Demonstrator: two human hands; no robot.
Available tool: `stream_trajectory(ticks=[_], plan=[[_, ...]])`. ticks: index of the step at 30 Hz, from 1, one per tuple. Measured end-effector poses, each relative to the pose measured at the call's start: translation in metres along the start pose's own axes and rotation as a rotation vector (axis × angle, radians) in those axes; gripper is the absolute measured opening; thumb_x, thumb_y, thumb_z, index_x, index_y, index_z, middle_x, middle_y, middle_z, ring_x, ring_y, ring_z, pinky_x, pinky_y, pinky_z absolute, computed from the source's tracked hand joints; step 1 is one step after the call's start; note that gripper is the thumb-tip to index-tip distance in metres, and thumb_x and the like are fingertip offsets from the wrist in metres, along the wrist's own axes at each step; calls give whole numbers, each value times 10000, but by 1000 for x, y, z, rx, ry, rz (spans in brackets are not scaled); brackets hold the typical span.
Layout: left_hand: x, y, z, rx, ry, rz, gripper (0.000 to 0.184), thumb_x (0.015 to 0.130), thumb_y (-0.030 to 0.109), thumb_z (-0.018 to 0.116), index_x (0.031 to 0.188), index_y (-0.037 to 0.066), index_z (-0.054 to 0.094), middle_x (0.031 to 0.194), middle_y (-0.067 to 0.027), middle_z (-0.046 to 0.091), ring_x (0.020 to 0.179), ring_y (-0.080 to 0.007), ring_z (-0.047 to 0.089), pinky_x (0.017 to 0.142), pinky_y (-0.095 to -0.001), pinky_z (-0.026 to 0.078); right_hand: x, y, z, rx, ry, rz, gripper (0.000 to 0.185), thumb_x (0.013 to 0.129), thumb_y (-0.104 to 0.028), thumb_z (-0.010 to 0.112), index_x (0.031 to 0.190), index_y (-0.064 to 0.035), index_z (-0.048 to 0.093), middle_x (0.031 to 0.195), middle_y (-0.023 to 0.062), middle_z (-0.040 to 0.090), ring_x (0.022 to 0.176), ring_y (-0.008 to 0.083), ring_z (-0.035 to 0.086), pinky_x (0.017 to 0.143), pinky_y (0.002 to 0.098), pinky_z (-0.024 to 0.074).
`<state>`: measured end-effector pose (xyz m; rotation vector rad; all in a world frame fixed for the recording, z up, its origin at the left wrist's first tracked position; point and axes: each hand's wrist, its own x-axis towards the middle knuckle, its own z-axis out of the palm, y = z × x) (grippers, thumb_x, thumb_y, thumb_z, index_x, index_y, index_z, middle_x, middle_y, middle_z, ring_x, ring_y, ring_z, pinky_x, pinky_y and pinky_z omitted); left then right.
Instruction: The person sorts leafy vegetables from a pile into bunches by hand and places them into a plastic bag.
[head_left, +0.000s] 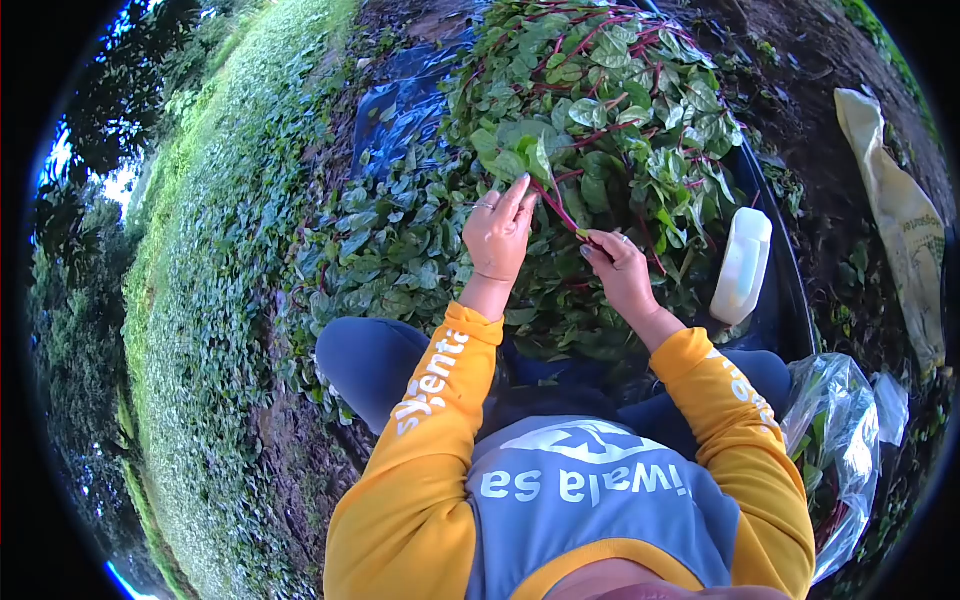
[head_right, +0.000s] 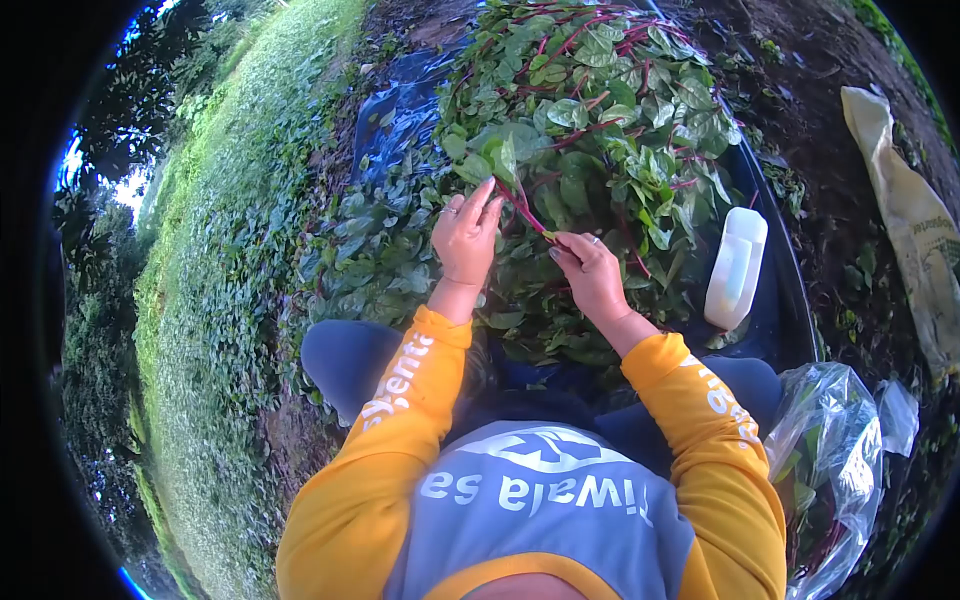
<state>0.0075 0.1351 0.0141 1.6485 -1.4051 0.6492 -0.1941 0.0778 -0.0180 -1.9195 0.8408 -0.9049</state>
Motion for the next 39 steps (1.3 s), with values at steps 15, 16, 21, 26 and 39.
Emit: stream_trajectory(ticks=[15,16,21,26,39], plan=[[-37,-13,24,-616,-130,-718,215,987,196,647,899,5,603,815,-50,632,732,-152,548,721,-321,457,-6,0,-2,3,3,4,249,866,-43,713,1115,-66,725,948,115,696,891,302,677,783,358,537],[-42,-22,24,-579,-76,-697,217,1008,214,627,938,12,591,838,-55,631,725,-155,539,716,-323,453,-3,1,-5,-47,3,-21,254,866,-42,710,1118,-68,723,952,117,697,893,307,677,780,365,541],[0,14,-41,-248,-332,-485,163,1022,207,593,1063,51,607,761,-41,624,730,-200,623,665,-346,490,4,4,-15,-265,2,-139,215,877,-90,694,1090,-95,723,951,99,695,882,321,687,731,404,555],[-3,-2,-33,174,-708,238,146,935,234,651,913,89,651,797,-52,655,779,-257,668,673,-399,534,3,-3,-19,-473,-73,-290,171,863,-185,707,1026,-135,723,916,72,665,813,305,681,682,418,556],[-44,-182,-60,500,-610,-583,296,967,278,555,1115,35,635,1050,-234,675,1015,-403,662,838,-553,528,-24,-24,-6,-478,-305,-236,134,879,-253,698,868,-119,688,849,67,634,811,296,673,699,428,538]])
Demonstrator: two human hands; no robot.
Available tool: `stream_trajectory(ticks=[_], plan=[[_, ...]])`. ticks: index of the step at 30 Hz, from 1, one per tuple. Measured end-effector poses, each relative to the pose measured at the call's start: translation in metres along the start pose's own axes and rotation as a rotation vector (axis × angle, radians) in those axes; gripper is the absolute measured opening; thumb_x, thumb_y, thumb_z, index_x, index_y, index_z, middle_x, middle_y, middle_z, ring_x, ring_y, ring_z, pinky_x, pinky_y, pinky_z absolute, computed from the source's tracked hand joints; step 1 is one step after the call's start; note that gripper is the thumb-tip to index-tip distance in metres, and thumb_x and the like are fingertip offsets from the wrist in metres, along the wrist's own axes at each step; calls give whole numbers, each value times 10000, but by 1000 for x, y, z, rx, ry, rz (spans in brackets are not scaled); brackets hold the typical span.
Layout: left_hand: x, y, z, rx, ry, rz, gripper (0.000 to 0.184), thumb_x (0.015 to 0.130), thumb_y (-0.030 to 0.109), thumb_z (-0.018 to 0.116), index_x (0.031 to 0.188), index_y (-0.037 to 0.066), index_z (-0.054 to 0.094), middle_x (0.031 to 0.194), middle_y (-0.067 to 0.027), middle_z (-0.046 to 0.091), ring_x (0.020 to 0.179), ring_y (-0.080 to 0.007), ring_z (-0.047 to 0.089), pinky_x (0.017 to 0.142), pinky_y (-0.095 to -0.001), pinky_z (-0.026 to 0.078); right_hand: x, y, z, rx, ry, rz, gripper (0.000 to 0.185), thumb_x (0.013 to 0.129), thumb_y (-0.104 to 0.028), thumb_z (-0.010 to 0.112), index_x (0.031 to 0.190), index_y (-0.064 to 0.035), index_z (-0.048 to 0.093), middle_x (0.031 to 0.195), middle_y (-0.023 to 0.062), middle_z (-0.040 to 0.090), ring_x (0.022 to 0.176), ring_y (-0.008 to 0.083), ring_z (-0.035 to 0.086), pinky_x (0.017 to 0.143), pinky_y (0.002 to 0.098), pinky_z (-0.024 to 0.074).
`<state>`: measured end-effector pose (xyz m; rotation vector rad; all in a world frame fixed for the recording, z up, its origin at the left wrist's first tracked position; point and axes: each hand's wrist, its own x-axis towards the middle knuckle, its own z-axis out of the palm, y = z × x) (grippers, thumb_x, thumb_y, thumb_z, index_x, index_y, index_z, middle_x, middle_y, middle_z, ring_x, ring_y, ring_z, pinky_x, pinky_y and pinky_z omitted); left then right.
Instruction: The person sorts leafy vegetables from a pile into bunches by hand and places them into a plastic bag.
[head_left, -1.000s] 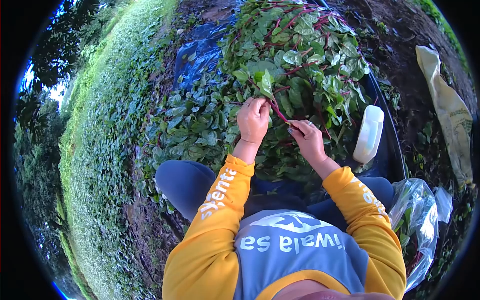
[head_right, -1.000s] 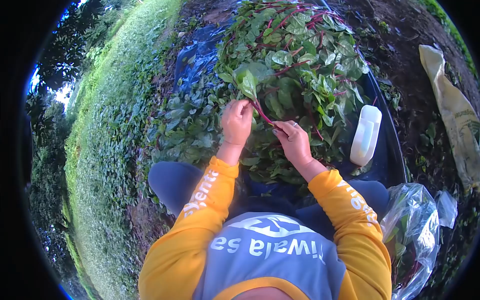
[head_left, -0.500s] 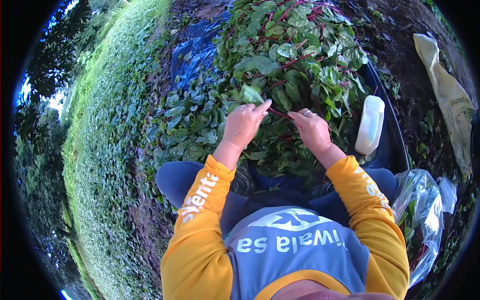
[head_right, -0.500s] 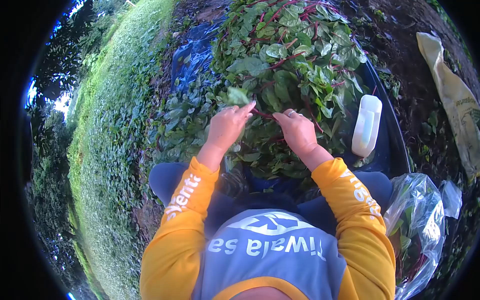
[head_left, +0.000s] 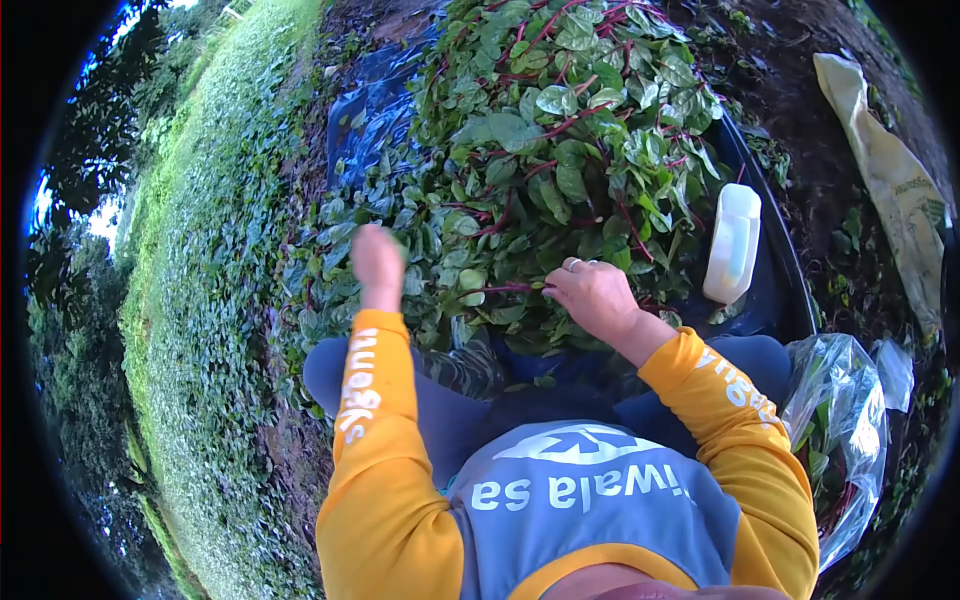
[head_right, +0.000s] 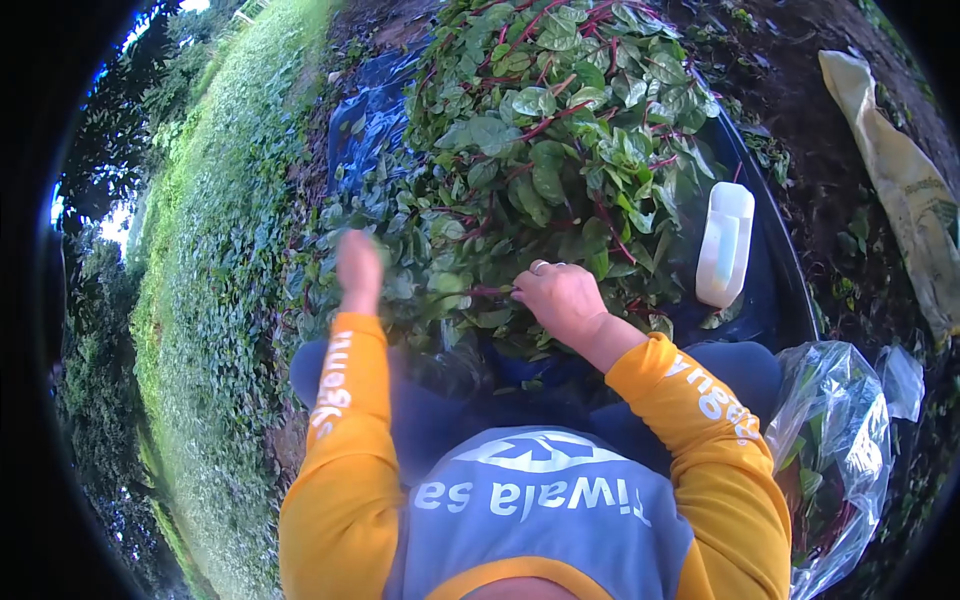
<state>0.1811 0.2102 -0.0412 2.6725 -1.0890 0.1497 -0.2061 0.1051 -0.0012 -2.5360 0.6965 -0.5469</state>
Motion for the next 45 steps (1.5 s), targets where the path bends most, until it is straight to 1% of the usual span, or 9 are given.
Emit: stream_trajectory(ticks=[2,4,7,23,31,34,36,42,45], plan=[[9,-9,7,542,659,-176,637,914,456,662,1389,64,499,1237,-223,612,1142,-409,597,901,-644,452,2,4,-1,-62,15,-95,140,881,-253,699,880,-114,685,891,67,634,889,275,650,764,417,507],[18,26,-11,410,469,27,932,813,531,764,1527,112,337,1374,-213,526,1228,-413,530,925,-714,377,4,8,2,-50,11,-67,150,881,-258,703,885,-110,681,937,69,624,956,257,621,801,409,473],[35,114,11,-297,214,519,453,863,254,757,1256,70,627,1144,-164,648,1073,-365,615,940,-457,495,8,11,4,-81,-44,-75,129,883,-236,688,910,-111,667,962,75,612,960,257,619,802,407,469],[121,277,-38,-345,-846,1049,226,915,24,605,1109,47,719,1085,-103,702,1058,-233,647,979,-353,484,40,47,-40,-154,313,-146,99,854,-125,642,941,-81,660,1507,123,469,1472,340,354,1217,531,267],[65,313,-22,-324,-1144,1132,348,881,39,667,1228,53,689,1077,-103,739,999,-197,681,927,-338,518,41,76,-30,-313,232,-7,101,879,-102,610,979,-91,618,1105,95,613,1145,301,579,1112,502,383],[60,314,-25,-447,-1034,990,362,862,89,697,1223,105,707,1129,-97,736,1050,-230,685,962,-367,523,35,77,-21,-336,152,35,117,890,-124,570,983,-92,635,1041,96,619,1072,282,594,973,449,443],[67,309,-24,-386,-215,1311,425,830,146,738,1248,97,681,1293,-158,645,1227,-348,580,1069,-429,450,33,77,-18,-293,140,34,118,889,-116,576,986,-90,636,1039,98,617,1062,283,595,923,436,444],[66,221,7,-666,-134,480,195,806,168,748,963,54,761,895,-139,733,839,-319,707,824,-461,547,33,76,-22,-183,153,61,110,879,-83,590,979,-83,635,1036,101,608,1047,287,597,881,417,449],[30,191,49,-321,-306,508,258,830,337,727,986,142,793,1186,-146,679,1120,-343,624,977,-494,475,32,76,-15,-165,166,16,110,872,-76,591,973,-85,634,1029,98,600,1028,286,596,871,412,446]])
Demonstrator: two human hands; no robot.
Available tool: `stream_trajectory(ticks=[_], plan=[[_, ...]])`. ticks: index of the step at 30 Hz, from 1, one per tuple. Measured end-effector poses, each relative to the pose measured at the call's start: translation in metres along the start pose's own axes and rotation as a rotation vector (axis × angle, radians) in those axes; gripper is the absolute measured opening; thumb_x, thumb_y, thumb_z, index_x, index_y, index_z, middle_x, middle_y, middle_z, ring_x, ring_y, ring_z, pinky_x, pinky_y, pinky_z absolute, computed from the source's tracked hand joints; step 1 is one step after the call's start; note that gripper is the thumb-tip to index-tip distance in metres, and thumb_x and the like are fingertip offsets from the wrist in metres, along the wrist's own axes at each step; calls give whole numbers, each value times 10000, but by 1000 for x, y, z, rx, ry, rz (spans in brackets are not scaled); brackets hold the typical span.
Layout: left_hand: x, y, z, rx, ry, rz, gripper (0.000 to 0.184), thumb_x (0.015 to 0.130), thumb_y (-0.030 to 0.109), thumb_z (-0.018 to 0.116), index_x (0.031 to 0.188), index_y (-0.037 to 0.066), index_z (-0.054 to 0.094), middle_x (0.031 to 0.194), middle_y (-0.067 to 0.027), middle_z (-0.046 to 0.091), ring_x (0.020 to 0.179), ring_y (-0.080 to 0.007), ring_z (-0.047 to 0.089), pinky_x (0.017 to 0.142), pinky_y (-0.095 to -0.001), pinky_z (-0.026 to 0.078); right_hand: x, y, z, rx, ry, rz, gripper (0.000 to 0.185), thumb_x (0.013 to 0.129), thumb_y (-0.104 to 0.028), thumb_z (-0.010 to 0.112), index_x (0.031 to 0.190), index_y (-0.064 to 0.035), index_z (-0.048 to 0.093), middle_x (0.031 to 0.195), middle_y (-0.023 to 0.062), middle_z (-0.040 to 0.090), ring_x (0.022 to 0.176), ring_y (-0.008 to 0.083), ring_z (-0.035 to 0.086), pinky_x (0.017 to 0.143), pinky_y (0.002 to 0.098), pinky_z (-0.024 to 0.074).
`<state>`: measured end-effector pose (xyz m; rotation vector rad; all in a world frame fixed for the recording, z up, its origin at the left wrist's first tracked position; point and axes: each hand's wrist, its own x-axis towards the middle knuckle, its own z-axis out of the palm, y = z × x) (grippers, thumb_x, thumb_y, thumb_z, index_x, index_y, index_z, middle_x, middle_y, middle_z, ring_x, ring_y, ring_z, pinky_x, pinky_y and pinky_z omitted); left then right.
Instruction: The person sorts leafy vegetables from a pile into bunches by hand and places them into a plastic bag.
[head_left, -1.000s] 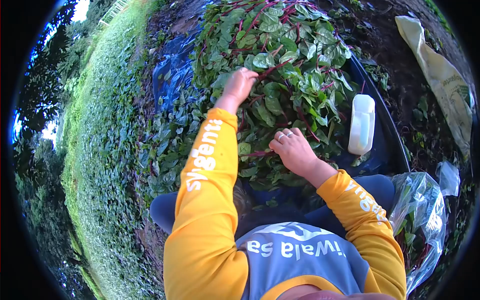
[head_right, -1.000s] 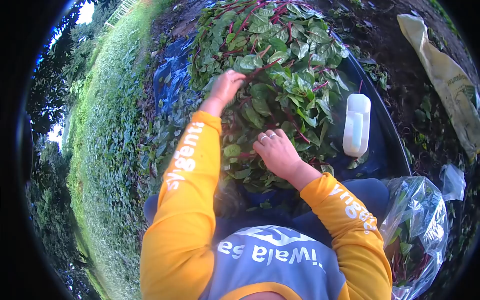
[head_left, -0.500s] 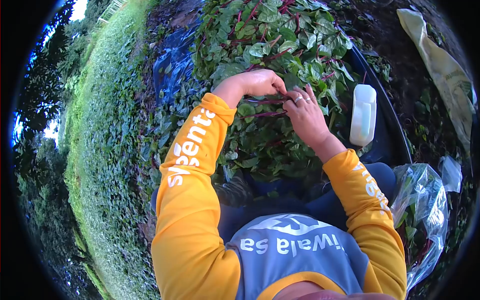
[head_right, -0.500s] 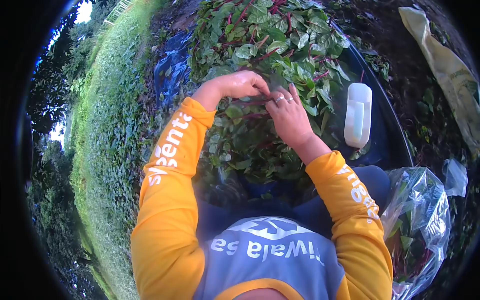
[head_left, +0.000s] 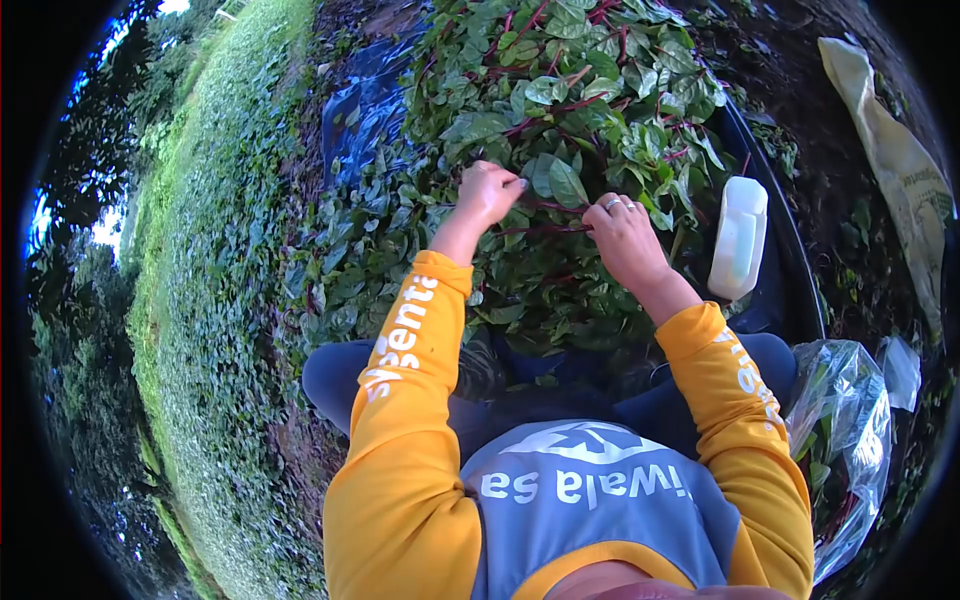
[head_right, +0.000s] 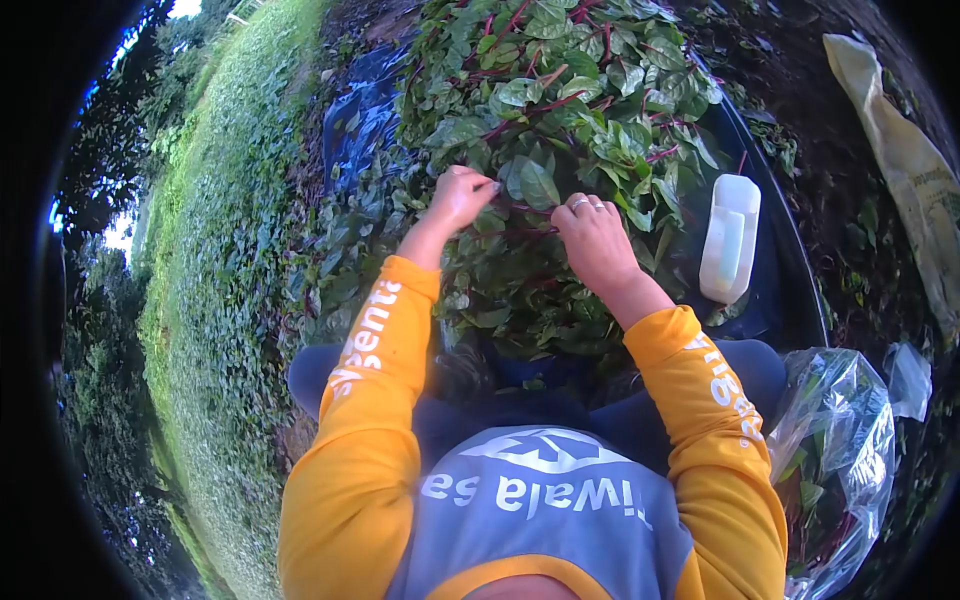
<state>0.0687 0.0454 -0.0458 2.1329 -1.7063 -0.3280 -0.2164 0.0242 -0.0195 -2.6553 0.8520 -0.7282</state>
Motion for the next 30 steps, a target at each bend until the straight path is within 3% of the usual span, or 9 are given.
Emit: stream_trajectory(ticks=[2,5,9,13,17,21,23,28,30], plan=[[-14,15,14,174,-95,-159,314,842,460,683,1017,229,805,1497,-132,493,1416,-405,374,1164,-619,251,-1,-4,0,15,0,-37,120,866,-76,591,976,-92,636,1021,92,590,998,282,591,851,407,440],[9,-66,85,-48,-241,-71,335,843,475,682,1016,215,803,1521,-114,468,1437,-362,355,1179,-651,189,-2,-5,-1,4,9,-54,129,865,-77,594,983,-101,640,1004,85,595,976,280,595,835,406,441],[-20,-25,35,-635,-204,-442,236,816,358,765,909,142,787,1379,-50,616,1423,-316,395,1143,-687,204,0,-11,-5,43,-43,-40,211,846,-47,666,1047,-92,622,1017,84,587,998,292,590,864,422,447],[-74,7,34,-32,329,-233,234,814,340,788,842,108,770,1190,-46,720,1259,-289,558,1075,-670,284,-2,-19,1,31,-110,-105,229,880,-70,628,1106,-102,617,994,88,594,988,299,605,872,430,456],[-84,-52,61,-419,471,-362,270,832,372,761,862,105,788,1154,-101,729,1238,-266,585,1086,-456,388,-7,-29,14,48,-106,-171,235,868,-67,553,1091,-92,621,988,95,616,1005,282,620,844,419,454],[-53,-79,11,-945,941,-857,681,911,544,663,1193,-75,672,1248,-239,672,1198,-360,615,1001,-440,463,-6,-34,5,1,-79,-201,221,844,-80,572,1057,-102,626,976,81,616,985,266,620,846,410,449],[-8,-57,3,-578,930,-868,868,946,586,602,1402,-138,455,1346,-294,595,1228,-424,588,1040,-449,435,-4,-35,-1,-44,-100,-194,170,838,-102,586,1001,-118,631,953,51,618,988,242,608,842,394,438],[111,52,-22,-46,627,486,355,894,212,700,1201,34,687,1161,-171,711,1136,-389,630,1017,-459,467,-1,-27,-2,-116,-129,-200,120,834,-124,599,945,-132,643,990,51,610,1007,221,599,852,382,431],[146,75,-9,182,426,450,333,911,278,683,1200,115,709,1165,-93,725,1131,-342,647,1079,-503,397,2,-24,-5,-97,-96,-173,116,834,-128,600,941,-133,646,1005,55,605,1013,222,596,854,382,431]])
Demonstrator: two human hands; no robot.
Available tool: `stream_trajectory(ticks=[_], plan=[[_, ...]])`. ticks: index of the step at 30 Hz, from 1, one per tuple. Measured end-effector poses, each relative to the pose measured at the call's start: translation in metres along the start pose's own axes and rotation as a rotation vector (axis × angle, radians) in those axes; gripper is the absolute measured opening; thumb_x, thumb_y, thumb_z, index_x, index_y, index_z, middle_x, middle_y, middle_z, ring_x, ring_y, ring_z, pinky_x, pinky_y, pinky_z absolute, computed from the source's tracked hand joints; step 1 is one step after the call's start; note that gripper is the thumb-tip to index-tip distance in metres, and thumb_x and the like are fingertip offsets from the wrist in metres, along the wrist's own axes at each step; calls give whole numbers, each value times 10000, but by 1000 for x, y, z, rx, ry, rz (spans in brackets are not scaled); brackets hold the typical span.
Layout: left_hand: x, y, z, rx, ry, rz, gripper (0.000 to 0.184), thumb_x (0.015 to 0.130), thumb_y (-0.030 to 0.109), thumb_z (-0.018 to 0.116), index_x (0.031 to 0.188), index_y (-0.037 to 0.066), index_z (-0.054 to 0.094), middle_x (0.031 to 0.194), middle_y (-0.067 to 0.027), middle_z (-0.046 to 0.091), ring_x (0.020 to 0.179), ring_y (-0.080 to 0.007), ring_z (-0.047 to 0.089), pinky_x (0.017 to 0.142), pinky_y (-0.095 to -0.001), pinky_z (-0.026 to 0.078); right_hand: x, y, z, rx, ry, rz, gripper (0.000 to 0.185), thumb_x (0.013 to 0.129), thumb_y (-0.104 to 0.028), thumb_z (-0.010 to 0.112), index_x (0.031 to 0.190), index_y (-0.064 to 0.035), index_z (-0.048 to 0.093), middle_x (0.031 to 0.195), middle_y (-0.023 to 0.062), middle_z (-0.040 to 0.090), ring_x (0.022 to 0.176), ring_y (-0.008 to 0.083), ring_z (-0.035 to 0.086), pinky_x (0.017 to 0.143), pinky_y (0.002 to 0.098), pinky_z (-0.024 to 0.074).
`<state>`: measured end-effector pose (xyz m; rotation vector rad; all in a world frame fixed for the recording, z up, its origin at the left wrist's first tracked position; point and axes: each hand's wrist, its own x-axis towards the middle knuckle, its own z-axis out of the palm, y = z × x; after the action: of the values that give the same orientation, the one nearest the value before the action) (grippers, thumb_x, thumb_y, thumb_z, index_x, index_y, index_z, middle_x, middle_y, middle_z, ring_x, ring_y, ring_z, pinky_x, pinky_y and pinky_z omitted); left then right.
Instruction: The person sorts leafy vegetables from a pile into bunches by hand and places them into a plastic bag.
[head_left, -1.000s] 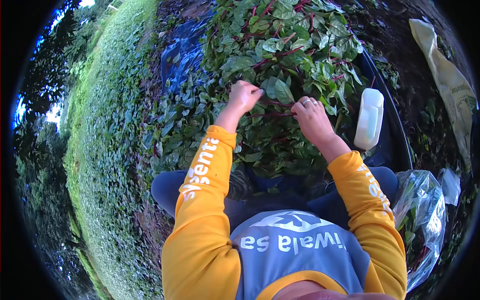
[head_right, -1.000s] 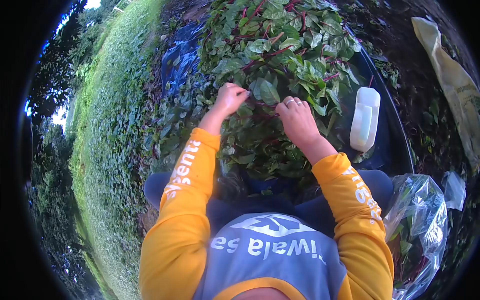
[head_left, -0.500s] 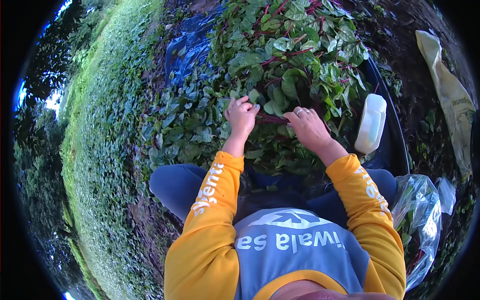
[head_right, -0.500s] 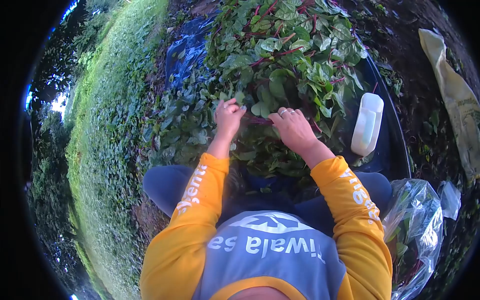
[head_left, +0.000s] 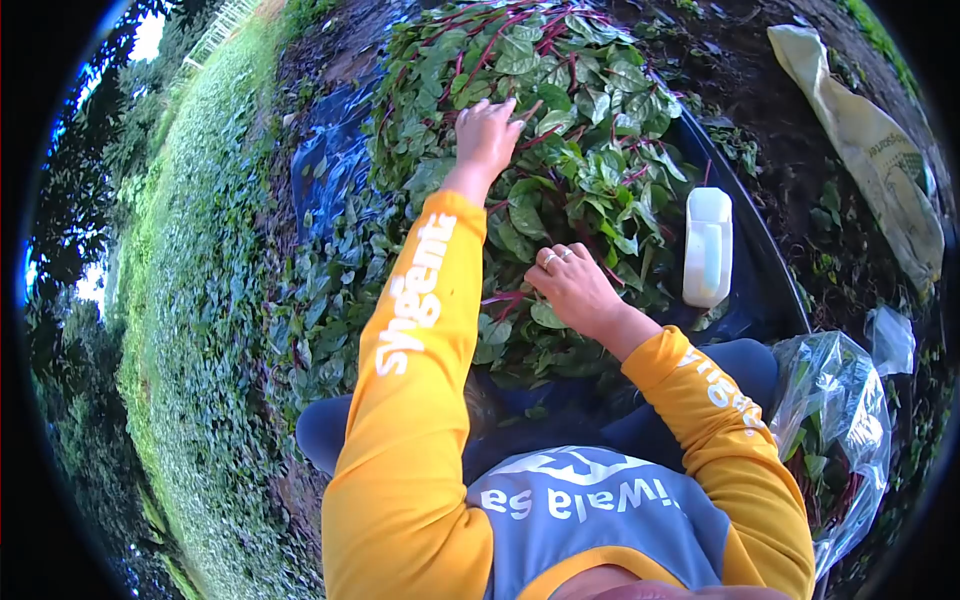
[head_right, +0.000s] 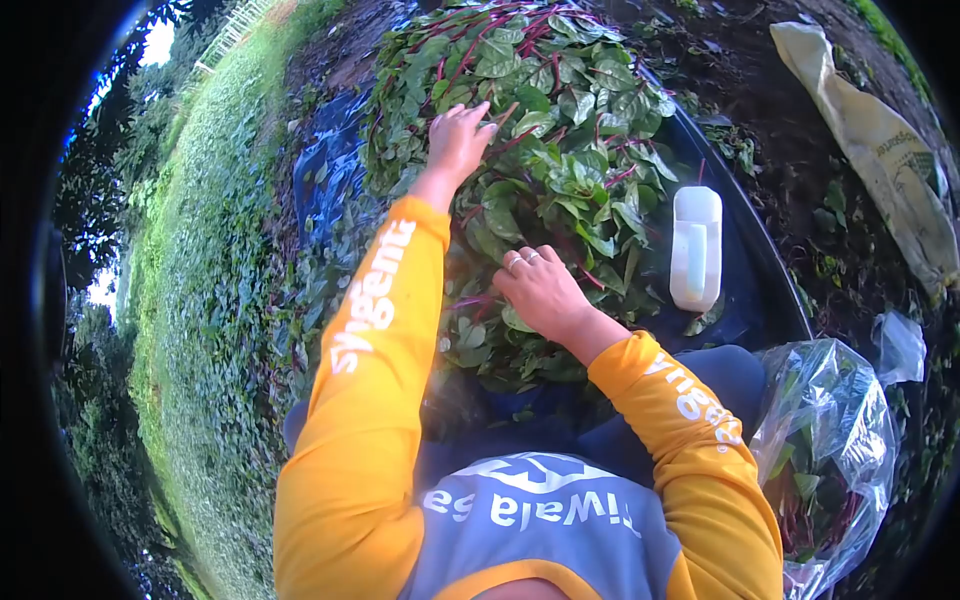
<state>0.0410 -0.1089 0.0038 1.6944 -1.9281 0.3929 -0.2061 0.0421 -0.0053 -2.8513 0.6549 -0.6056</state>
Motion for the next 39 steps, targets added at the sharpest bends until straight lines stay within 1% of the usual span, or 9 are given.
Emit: stream_trajectory(ticks=[3,6,10,15,19,25,29,33,39], plan=[[42,3,-1,68,-542,-184,291,912,301,678,1181,206,735,1148,-68,732,1140,-287,657,1110,-534,342,0,6,-6,-6,27,19,107,836,-135,600,928,-134,655,1034,63,597,1019,227,592,866,383,432],[61,-4,-23,21,-558,-95,248,919,295,660,1134,237,770,1075,-99,749,1008,-317,707,915,-429,538,-2,13,-8,32,93,59,104,832,-133,600,916,-125,663,1043,61,594,1026,231,586,869,389,432],[34,31,-74,-13,-674,143,216,914,229,636,1058,144,772,1060,-149,720,1013,-338,682,895,-438,539,2,18,-20,6,264,121,84,865,-128,606,900,-55,629,1612,199,301,1496,381,294,1221,558,235],[-57,84,-87,-23,-291,673,142,825,128,596,870,42,699,872,-113,665,940,-304,639,937,-440,493,4,18,-14,-93,256,161,133,887,-149,581,947,-57,657,1562,196,381,1463,367,353,1219,561,234],[-104,110,-88,32,-282,567,85,815,130,588,789,75,646,833,-82,640,914,-278,629,990,-432,463,-4,14,15,-246,49,193,196,884,-152,554,1008,-56,672,1154,124,625,1125,268,592,1102,482,390],[-150,57,-100,204,114,-169,104,880,118,575,825,88,658,775,-110,633,757,-331,623,705,-462,489,-12,3,27,-166,-67,210,144,880,-143,559,923,-87,684,1024,89,632,989,240,625,833,394,452],[-235,-32,-117,880,407,-907,560,828,162,732,1348,30,570,1257,-178,659,1186,-347,593,1033,-476,417,-11,6,22,-41,-29,248,139,858,-73,566,969,-77,650,1044,103,604,1010,276,601,856,414,437],[-233,-2,-130,-400,-249,-897,482,920,140,683,1373,10,580,1291,-134,667,1219,-305,589,1057,-411,422,-10,1,22,10,53,182,96,871,-131,596,922,-68,648,1005,107,606,986,278,609,827,421,442],[-213,32,-35,-1723,-70,-1140,465,945,83,631,1399,174,594,1166,21,669,1074,-148,605,952,-353,434,-16,8,33,50,94,93,165,853,-89,563,993,-94,651,1077,83,606,1028,276,595,878,421,428]])
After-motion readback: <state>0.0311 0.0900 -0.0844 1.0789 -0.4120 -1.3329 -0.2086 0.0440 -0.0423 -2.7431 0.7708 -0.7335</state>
